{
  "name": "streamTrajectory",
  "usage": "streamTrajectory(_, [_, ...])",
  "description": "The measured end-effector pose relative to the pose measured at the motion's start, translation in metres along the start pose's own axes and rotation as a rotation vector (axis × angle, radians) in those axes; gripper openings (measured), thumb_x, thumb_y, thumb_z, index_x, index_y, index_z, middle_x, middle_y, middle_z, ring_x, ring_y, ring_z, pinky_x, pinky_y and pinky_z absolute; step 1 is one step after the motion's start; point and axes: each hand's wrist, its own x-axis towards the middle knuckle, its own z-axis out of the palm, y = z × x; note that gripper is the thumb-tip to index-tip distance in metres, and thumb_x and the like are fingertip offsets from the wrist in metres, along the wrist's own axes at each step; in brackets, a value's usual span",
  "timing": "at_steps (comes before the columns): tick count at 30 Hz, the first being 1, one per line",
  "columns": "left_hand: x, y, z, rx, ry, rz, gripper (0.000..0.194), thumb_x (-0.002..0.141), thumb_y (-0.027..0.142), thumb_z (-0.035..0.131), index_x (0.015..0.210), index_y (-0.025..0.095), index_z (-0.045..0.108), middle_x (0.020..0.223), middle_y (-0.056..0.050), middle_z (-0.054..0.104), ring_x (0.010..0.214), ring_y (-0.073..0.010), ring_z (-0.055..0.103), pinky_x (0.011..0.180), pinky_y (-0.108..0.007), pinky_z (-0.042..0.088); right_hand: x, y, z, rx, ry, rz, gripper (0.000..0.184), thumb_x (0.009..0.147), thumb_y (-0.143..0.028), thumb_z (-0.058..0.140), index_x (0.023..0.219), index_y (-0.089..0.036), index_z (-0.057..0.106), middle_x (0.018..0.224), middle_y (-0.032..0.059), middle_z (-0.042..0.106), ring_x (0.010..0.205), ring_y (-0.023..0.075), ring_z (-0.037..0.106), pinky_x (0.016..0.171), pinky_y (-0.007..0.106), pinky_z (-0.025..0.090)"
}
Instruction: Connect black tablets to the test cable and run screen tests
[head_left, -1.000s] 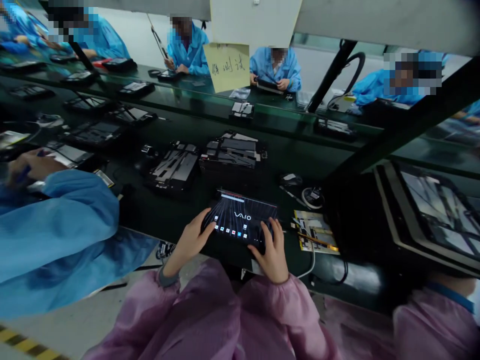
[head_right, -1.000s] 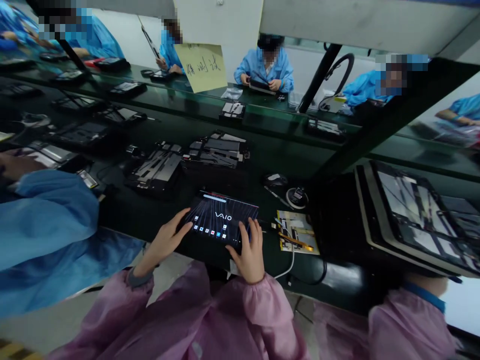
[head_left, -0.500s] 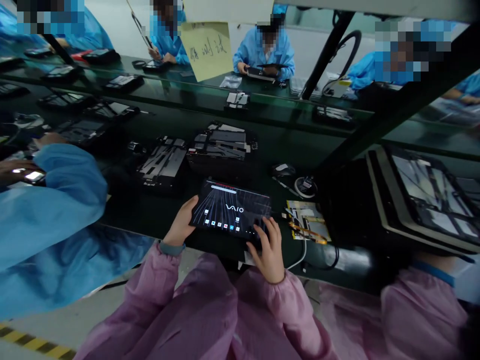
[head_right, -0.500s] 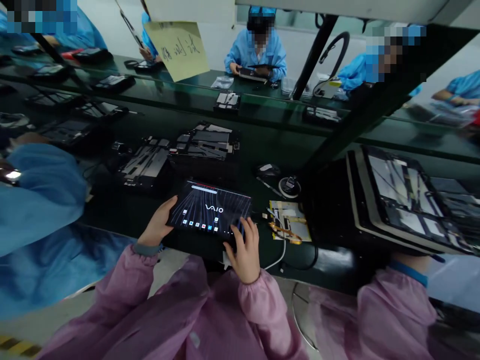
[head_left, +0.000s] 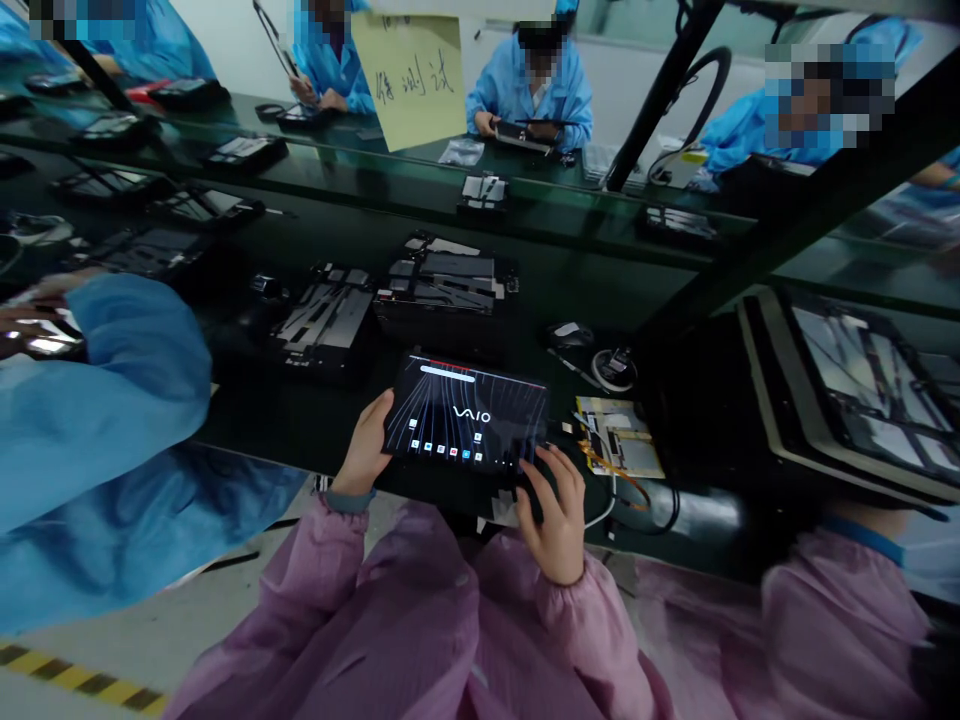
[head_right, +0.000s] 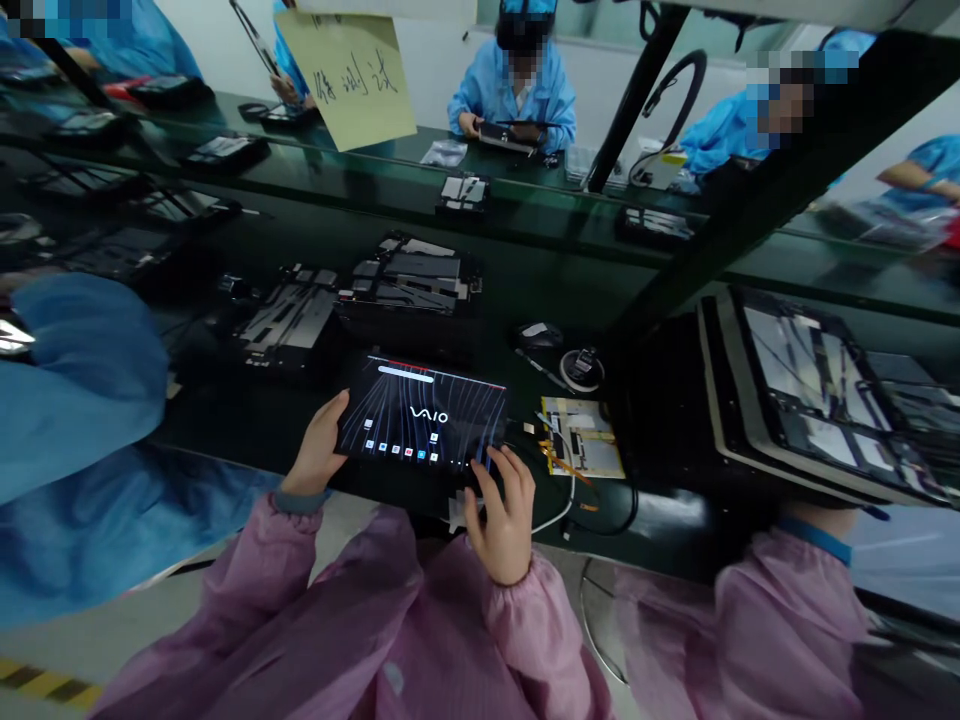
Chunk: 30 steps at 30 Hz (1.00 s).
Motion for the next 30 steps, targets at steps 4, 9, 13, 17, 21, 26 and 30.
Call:
streamTrajectory(4, [0.004,-0.008,-0.003,0.001,0.046,0.012,0.029,0.083,0.037,0.067,0.107,0.021,0.067,0.118,-0.006,0.068,0.112,-0.0239,0.063,0.093,-0.035,0.053,-0.005,-0.001,0.007,-0.053,-0.026,0.013,0.037,0.088,-0.017,0.054,0.123,-0.025,0.059,0.131,0.0102,0.055,0.129,0.0316,0.044,0.102,0.055,0.042])
streamTrajectory(9, [0.001,-0.003,-0.002,-0.032,0.025,-0.015,0.025,0.084,0.037,0.066,0.104,0.022,0.068,0.117,-0.006,0.068,0.113,-0.0251,0.062,0.095,-0.036,0.053,-0.012,-0.004,0.010,-0.129,-0.032,0.023,0.037,0.088,-0.018,0.055,0.123,-0.027,0.059,0.135,0.0095,0.052,0.131,0.0332,0.042,0.103,0.058,0.038])
streamTrajectory(13, [-0.001,0.000,0.002,-0.084,0.013,-0.027,0.021,0.087,0.030,0.062,0.104,0.019,0.067,0.112,-0.006,0.070,0.111,-0.0241,0.063,0.094,-0.035,0.053,-0.014,-0.003,0.008,-0.097,-0.009,0.030,0.039,0.088,-0.016,0.053,0.125,-0.027,0.058,0.133,0.0093,0.053,0.129,0.0325,0.043,0.102,0.056,0.040])
streamTrajectory(17, [0.000,-0.002,0.000,-0.089,0.015,-0.026,0.022,0.087,0.031,0.061,0.106,0.019,0.066,0.112,-0.006,0.070,0.109,-0.0230,0.064,0.091,-0.034,0.054,-0.015,-0.003,0.008,-0.069,-0.003,0.049,0.040,0.088,-0.015,0.052,0.125,-0.027,0.057,0.131,0.0087,0.054,0.127,0.0316,0.045,0.101,0.055,0.042])
streamTrajectory(21, [0.000,-0.004,-0.001,-0.087,0.040,-0.022,0.021,0.087,0.030,0.063,0.106,0.020,0.066,0.115,-0.005,0.069,0.111,-0.0218,0.063,0.093,-0.032,0.052,-0.011,-0.007,0.008,-0.057,0.019,0.041,0.040,0.088,-0.014,0.053,0.126,-0.027,0.057,0.129,0.0097,0.055,0.125,0.0315,0.046,0.100,0.054,0.042])
streamTrajectory(26, [0.002,-0.005,0.000,-0.140,0.031,-0.024,0.021,0.085,0.030,0.065,0.103,0.018,0.068,0.109,-0.006,0.071,0.106,-0.0219,0.065,0.090,-0.032,0.053,0.015,-0.028,0.025,-0.026,-0.054,-0.025,0.042,0.089,-0.021,0.054,0.131,-0.027,0.053,0.136,0.0110,0.049,0.129,0.0332,0.042,0.101,0.055,0.041])
streamTrajectory(30, [0.003,-0.008,0.001,-0.162,0.039,0.006,0.023,0.082,0.033,0.069,0.099,0.017,0.069,0.102,-0.006,0.072,0.097,-0.0213,0.068,0.087,-0.032,0.053,0.041,-0.045,0.041,-0.092,-0.083,-0.043,0.036,0.090,-0.026,0.056,0.125,-0.022,0.058,0.141,0.0131,0.046,0.135,0.0362,0.036,0.107,0.060,0.033])
